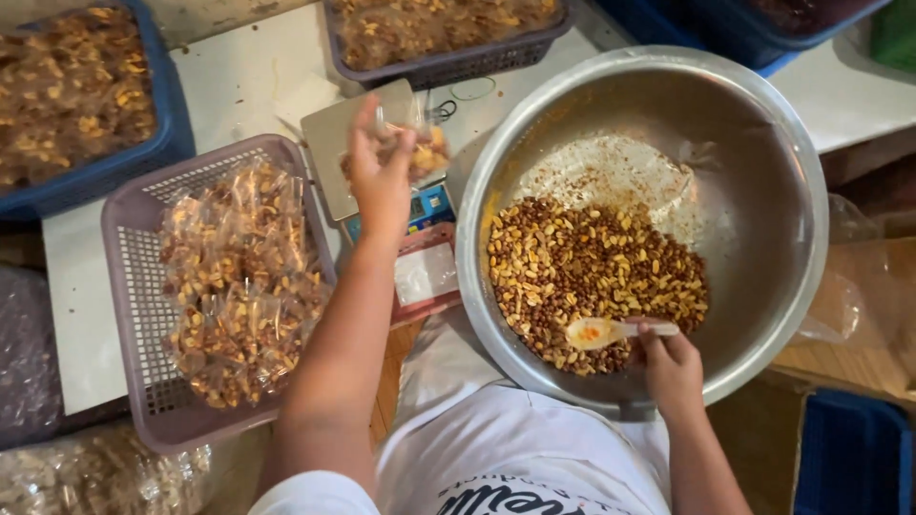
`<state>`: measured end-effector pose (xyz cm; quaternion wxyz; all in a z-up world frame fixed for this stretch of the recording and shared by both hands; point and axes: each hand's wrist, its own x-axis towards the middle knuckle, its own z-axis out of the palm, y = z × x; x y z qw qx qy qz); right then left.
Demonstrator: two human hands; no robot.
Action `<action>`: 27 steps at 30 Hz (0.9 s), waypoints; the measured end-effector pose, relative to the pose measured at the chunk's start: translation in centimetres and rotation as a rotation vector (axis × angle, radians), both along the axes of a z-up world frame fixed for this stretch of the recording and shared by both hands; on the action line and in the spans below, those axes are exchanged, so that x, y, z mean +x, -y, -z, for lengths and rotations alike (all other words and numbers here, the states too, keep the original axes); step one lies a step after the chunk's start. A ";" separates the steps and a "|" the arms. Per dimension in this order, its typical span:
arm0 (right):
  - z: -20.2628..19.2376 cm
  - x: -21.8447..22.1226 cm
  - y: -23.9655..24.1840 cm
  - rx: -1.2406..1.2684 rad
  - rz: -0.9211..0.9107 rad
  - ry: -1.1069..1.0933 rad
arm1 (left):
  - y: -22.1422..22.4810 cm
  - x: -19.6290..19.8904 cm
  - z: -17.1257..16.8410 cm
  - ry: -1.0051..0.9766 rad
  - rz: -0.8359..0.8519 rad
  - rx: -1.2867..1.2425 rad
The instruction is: Scooping roasted nuts from a large metal basin into small plastic bags and weighing them on a digital scale.
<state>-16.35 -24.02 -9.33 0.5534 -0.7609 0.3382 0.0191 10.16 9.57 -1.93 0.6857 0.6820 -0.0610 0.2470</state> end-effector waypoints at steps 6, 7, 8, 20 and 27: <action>-5.2 0.9 -0.2 0.096 0.109 0.414 | 5.0 -6.8 -2.4 -0.414 0.766 -0.886; -6.0 1.2 0.0 0.089 0.093 0.440 | 5.9 -8.2 -3.0 -0.406 0.883 -0.786; -6.8 1.5 0.2 0.081 0.074 0.466 | 6.7 -9.6 -3.7 -0.394 0.994 -0.684; 0.0 3.3 -0.5 -0.323 -0.194 0.167 | 7.4 -15.8 -1.8 -0.543 0.971 -0.058; -1.4 3.1 -0.7 -0.017 0.017 0.284 | 7.4 -15.0 -0.6 -0.558 0.963 -0.067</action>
